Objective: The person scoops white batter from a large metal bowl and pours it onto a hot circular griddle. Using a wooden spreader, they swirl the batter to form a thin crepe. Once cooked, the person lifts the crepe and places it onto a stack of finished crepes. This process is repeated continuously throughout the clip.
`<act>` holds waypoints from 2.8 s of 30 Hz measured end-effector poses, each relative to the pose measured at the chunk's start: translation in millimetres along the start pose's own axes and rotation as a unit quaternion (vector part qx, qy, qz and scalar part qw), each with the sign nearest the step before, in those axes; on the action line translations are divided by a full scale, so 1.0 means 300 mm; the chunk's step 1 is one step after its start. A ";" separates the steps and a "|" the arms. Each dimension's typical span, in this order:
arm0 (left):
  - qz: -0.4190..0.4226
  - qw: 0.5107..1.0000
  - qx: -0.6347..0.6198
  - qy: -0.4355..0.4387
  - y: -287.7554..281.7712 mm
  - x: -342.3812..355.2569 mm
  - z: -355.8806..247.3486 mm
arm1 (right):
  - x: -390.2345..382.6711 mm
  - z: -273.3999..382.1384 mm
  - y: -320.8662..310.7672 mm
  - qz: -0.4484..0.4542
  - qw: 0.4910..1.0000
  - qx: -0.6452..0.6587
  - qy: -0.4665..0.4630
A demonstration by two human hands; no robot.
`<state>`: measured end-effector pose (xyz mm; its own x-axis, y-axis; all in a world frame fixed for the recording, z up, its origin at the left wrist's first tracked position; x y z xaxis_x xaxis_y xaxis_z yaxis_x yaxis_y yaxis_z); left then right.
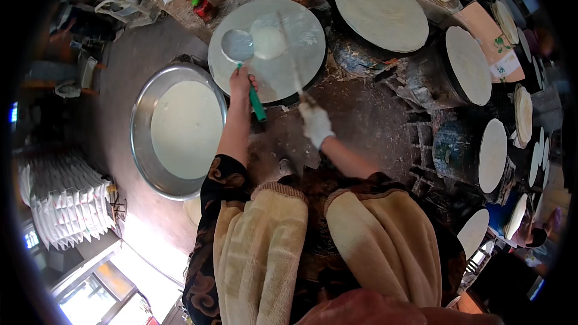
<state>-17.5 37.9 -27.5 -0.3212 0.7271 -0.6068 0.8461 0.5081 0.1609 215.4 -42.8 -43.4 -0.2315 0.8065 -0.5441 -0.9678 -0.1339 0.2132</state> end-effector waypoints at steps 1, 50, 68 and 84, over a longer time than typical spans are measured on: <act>-0.010 1.000 0.017 0.015 0.043 -0.026 0.001 | -0.060 0.041 0.066 0.014 0.998 -0.029 0.047; 0.354 0.910 -0.196 -0.093 0.766 -0.973 -0.087 | -0.464 0.507 -0.795 -0.131 0.978 -0.136 -0.089; 0.135 0.937 -0.292 -0.133 0.821 -0.694 0.029 | 0.396 0.735 -1.156 0.077 0.532 -0.742 -0.400; 0.130 0.956 -0.231 -0.128 1.000 -0.468 -0.127 | 0.604 1.514 -1.235 -0.169 0.726 -0.506 -0.434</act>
<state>265.4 105.8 135.6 0.0387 0.7491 -0.6613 0.5856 0.5192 0.6225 577.1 414.5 147.7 -0.2399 0.8917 0.3838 -0.6331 0.1561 -0.7582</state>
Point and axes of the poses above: each hand's wrist, its own x-axis towards the middle knuckle, its own y-axis out of the palm, z = x × y, the point moved 5 cm from there along x, towards the middle knuckle, and after that the axes turned 4 degrees about -y, right-handed, at the moved point
